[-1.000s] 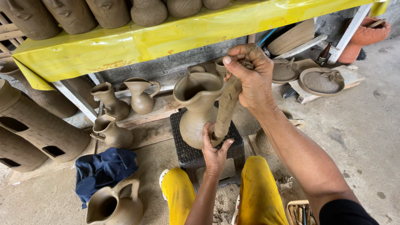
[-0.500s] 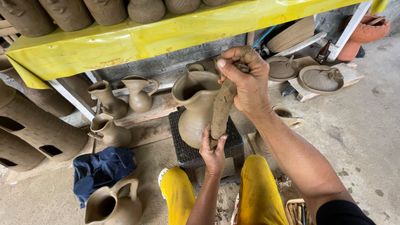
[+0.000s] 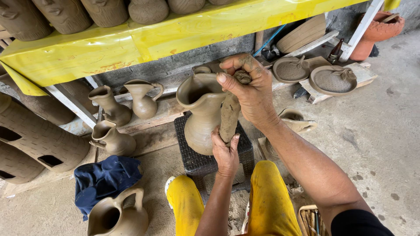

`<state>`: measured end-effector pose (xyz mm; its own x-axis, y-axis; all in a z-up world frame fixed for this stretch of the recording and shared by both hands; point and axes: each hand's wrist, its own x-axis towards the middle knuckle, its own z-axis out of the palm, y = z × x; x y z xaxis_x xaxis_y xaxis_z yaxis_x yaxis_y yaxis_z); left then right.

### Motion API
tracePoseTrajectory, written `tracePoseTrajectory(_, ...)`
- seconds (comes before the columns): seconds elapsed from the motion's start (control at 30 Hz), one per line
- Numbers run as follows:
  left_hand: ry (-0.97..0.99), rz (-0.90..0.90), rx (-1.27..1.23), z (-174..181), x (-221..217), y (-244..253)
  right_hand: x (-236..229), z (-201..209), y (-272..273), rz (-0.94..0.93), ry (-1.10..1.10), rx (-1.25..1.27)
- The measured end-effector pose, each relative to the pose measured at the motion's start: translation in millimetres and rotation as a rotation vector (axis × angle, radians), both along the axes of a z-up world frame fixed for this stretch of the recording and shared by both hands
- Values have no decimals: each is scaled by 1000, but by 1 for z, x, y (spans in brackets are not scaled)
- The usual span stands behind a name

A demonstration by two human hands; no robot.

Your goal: The person shapes and attaches a large clay handle to a ceramic jug by hand, smoothing the seams and forming the grip.

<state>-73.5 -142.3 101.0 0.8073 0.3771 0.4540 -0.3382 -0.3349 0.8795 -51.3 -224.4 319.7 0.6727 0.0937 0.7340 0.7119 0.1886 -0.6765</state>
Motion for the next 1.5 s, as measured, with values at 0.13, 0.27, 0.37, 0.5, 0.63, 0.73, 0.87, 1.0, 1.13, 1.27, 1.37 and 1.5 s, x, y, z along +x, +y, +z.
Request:
tracePoseTrajectory(0.13,-136,19,94,-12,10,3,-1,-3,0,-22,-71,-20)
tracePoseTrajectory(0.27,-185,34,121,-23,17,5,-1,-4,3,7,-4,10)
tracePoseTrajectory(0.37,-241,128,195,-34,19,3,-3,-6,4,-13,0,-37)
tracePoseTrajectory(0.5,-240,153,169,-43,20,3,-3,-12,9,-95,-94,-94)
tracePoseTrajectory(0.63,-242,137,176,-45,20,7,-1,-14,12,-119,-69,-130)
tracePoseTrajectory(0.73,-249,139,198,-48,21,8,1,-17,13,-115,-100,-106)
tracePoseTrajectory(0.87,-212,137,212,-56,24,9,1,-20,13,-147,-95,-141)
tracePoseTrajectory(1.0,-221,147,227,-70,32,10,0,-23,15,-112,-81,-113)
tracePoseTrajectory(1.13,-249,90,218,-81,40,17,0,-25,11,-116,-108,-94)
tracePoseTrajectory(1.27,-183,40,164,-82,44,22,1,-28,10,-140,-63,-94)
tracePoseTrajectory(1.37,-122,38,175,-74,43,22,0,-31,11,-119,-116,-67)
tracePoseTrajectory(1.5,-44,-142,48,-43,18,26,-3,-34,11,-134,-136,-66)
